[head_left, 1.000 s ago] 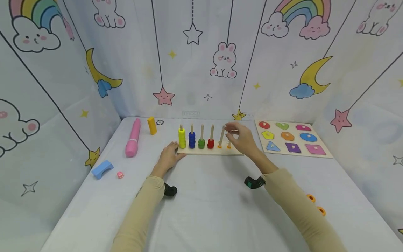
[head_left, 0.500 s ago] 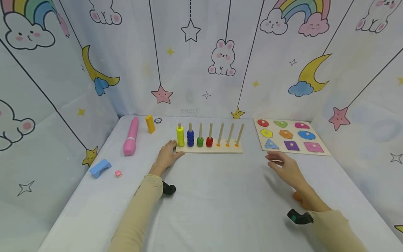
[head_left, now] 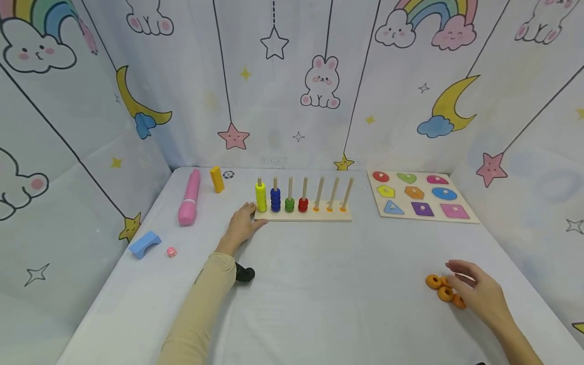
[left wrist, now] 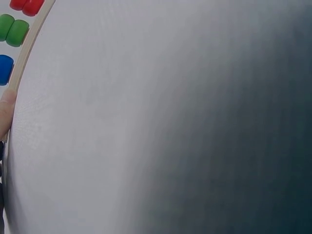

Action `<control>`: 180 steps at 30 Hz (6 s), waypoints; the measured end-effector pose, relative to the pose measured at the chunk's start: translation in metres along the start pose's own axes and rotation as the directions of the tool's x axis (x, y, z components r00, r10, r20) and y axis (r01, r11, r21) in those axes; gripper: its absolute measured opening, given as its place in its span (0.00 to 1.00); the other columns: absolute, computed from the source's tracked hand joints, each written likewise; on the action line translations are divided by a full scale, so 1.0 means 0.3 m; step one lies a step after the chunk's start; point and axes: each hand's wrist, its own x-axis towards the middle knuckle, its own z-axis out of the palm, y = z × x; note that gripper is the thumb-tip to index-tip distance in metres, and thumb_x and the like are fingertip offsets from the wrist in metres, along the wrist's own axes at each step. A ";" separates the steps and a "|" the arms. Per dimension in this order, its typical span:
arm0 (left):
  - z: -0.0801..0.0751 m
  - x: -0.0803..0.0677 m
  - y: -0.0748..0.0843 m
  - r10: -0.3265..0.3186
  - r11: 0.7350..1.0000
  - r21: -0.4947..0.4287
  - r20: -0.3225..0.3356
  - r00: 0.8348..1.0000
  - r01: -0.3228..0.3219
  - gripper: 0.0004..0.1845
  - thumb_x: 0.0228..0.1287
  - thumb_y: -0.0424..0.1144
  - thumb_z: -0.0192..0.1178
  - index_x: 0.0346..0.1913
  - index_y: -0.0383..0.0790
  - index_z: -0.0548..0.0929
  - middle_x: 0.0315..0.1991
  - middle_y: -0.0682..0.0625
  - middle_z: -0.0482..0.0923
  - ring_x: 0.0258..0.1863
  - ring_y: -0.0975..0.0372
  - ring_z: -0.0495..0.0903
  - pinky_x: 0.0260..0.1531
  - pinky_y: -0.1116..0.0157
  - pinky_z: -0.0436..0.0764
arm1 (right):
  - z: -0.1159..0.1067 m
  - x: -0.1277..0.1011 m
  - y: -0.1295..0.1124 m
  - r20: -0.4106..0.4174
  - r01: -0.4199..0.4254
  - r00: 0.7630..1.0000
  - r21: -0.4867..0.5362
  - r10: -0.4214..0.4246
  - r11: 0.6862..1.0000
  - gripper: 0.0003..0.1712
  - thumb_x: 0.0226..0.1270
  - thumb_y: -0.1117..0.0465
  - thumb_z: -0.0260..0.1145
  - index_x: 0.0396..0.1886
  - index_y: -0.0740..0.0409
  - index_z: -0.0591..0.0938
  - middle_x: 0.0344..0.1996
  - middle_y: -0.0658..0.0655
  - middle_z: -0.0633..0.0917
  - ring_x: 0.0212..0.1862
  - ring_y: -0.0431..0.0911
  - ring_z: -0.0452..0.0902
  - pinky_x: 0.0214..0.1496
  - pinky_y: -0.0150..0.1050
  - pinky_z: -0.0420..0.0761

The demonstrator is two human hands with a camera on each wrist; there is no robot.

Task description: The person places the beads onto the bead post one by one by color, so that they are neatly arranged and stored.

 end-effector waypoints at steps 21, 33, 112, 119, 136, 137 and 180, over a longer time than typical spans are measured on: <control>0.003 -0.002 0.000 0.002 1.000 -0.006 0.005 1.000 -0.002 0.38 0.63 0.53 0.60 0.68 0.32 0.64 0.69 0.38 0.59 0.70 0.47 0.53 0.69 0.50 0.53 | 0.023 -0.133 0.056 -0.033 -0.115 0.993 -0.130 0.112 0.985 0.26 0.57 0.54 0.72 0.51 0.64 0.77 0.44 0.66 0.83 0.33 0.15 0.63 0.29 0.14 0.72; -0.002 -0.004 -0.001 0.019 1.000 -0.007 -0.010 1.000 -0.019 0.38 0.62 0.52 0.61 0.67 0.30 0.64 0.68 0.37 0.59 0.69 0.46 0.54 0.69 0.50 0.54 | 0.012 -0.002 -0.044 -0.067 0.073 0.995 -0.056 -0.077 0.996 0.26 0.59 0.58 0.71 0.55 0.63 0.75 0.41 0.62 0.84 0.38 0.15 0.66 0.36 0.12 0.73; 0.012 0.011 0.007 0.008 1.000 -0.016 0.002 1.000 -0.008 0.39 0.62 0.54 0.61 0.68 0.32 0.63 0.69 0.40 0.59 0.71 0.49 0.52 0.70 0.52 0.52 | 0.100 0.169 -0.080 0.084 0.163 0.982 0.066 -0.168 0.984 0.16 0.69 0.57 0.61 0.52 0.59 0.78 0.47 0.60 0.83 0.50 0.53 0.75 0.47 0.12 0.68; -0.002 -0.015 -0.017 -0.002 1.000 -0.019 -0.013 1.000 0.002 0.38 0.63 0.52 0.61 0.67 0.30 0.64 0.69 0.38 0.59 0.70 0.47 0.52 0.69 0.50 0.53 | 0.098 0.117 -0.029 0.069 0.111 0.991 0.091 -0.117 0.990 0.15 0.67 0.59 0.63 0.50 0.61 0.79 0.45 0.62 0.83 0.44 0.28 0.74 0.42 0.12 0.70; -0.004 -0.014 -0.014 0.012 1.000 -0.023 -0.021 1.000 -0.013 0.38 0.63 0.51 0.61 0.67 0.29 0.64 0.68 0.38 0.60 0.70 0.47 0.53 0.69 0.50 0.53 | 0.059 0.006 0.011 0.111 0.095 0.989 0.019 -0.096 0.995 0.14 0.67 0.62 0.62 0.51 0.58 0.79 0.45 0.58 0.84 0.44 0.25 0.74 0.41 0.14 0.73; -0.005 -0.014 -0.013 0.012 1.000 -0.019 -0.020 1.000 -0.012 0.38 0.63 0.51 0.61 0.67 0.29 0.64 0.68 0.37 0.60 0.70 0.47 0.53 0.69 0.50 0.53 | 0.052 -0.001 0.010 0.120 0.090 0.989 0.006 -0.090 0.996 0.14 0.67 0.65 0.61 0.52 0.58 0.78 0.46 0.58 0.84 0.44 0.25 0.73 0.41 0.14 0.72; -0.007 -0.024 -0.006 0.000 1.000 -0.015 0.010 1.000 0.000 0.38 0.63 0.52 0.60 0.67 0.30 0.64 0.69 0.38 0.59 0.70 0.48 0.53 0.69 0.50 0.53 | 0.341 0.497 -0.540 -0.037 0.531 0.837 0.292 -0.546 0.795 0.23 0.58 0.71 0.68 0.54 0.64 0.76 0.46 0.58 0.83 0.49 0.48 0.78 0.50 0.42 0.81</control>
